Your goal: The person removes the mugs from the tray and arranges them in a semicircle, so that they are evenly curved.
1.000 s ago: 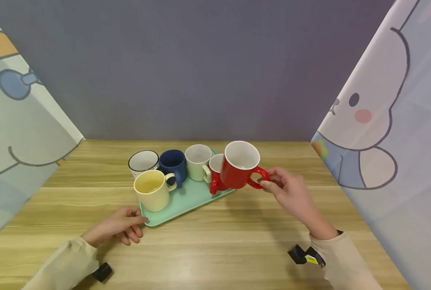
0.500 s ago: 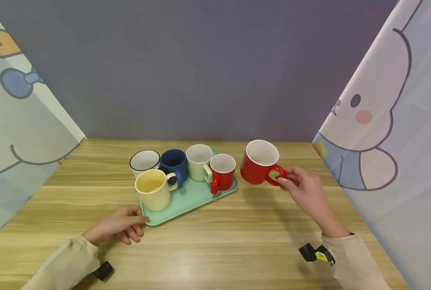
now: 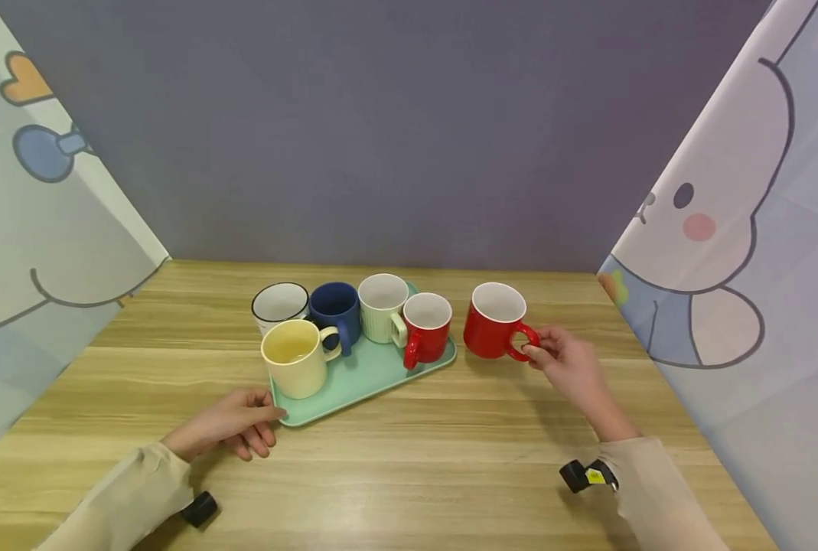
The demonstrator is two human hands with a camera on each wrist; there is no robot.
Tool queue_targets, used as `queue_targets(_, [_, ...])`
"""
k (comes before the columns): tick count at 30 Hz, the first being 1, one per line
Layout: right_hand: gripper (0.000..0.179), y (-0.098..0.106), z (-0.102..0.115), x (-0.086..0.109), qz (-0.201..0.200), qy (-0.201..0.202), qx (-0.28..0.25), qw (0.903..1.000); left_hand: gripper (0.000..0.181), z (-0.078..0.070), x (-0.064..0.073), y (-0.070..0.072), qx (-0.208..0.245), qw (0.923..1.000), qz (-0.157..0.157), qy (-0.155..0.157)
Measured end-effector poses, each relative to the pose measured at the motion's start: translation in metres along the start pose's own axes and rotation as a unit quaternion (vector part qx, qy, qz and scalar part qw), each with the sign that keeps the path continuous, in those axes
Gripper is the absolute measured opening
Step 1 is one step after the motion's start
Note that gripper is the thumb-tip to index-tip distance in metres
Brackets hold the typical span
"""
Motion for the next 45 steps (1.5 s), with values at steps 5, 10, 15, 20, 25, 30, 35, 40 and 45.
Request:
queue_targets(5, [0.022,-0.006,-0.013,-0.007,0.006,-0.009,-0.011,0.9999,0.025,-0.001,0.0,0.0,0.002,1.0,0.0,0.001])
queue_targets(10, [0.023,-0.011,-0.026,-0.012,0.015,-0.028,-0.012,0.9994,0.025,0.0,-0.001,0.0,0.003,1.0,-0.001,0.001])
queue_targets(15, [0.025,-0.015,-0.033,-0.014,0.021,-0.034,-0.001,0.9992,0.025,0.0,0.0,0.0,0.004,1.0,0.0,0.0])
queue_targets(20, [0.025,-0.016,-0.039,-0.016,0.025,-0.036,0.019,0.9989,0.025,0.001,0.0,-0.002,0.005,1.0,0.004,-0.001])
queue_targets(25, [0.023,-0.017,-0.043,-0.017,0.027,-0.028,0.019,0.9991,0.025,0.0,-0.001,-0.001,0.009,0.9999,0.005,-0.003])
queue_targets(30, [0.022,-0.017,-0.043,-0.02,0.034,-0.006,0.041,0.9986,0.025,0.001,-0.001,-0.001,0.008,0.9999,0.006,-0.003])
queue_targets(35, [0.023,-0.016,-0.042,-0.025,0.041,0.011,0.095,0.9946,0.024,-0.001,-0.001,0.001,0.004,1.0,0.0,-0.003])
queue_targets(40, [0.025,-0.017,-0.044,-0.031,0.055,0.006,0.081,0.9952,0.023,-0.003,-0.001,0.002,0.0,1.0,-0.002,-0.006])
queue_targets(45, [0.026,-0.014,-0.048,-0.031,0.063,-0.009,0.076,0.9951,0.024,0.0,-0.002,0.001,0.004,1.0,-0.001,-0.002])
Point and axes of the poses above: each hand's wrist, its own x-axis away from the middle knuckle, its own y-axis out of the back of the hand, z = x × y, the point moved 9 cm from there along -x, towards the middle knuckle, and after that the axes turned 10 degrees about z, right-handed, at the moved point
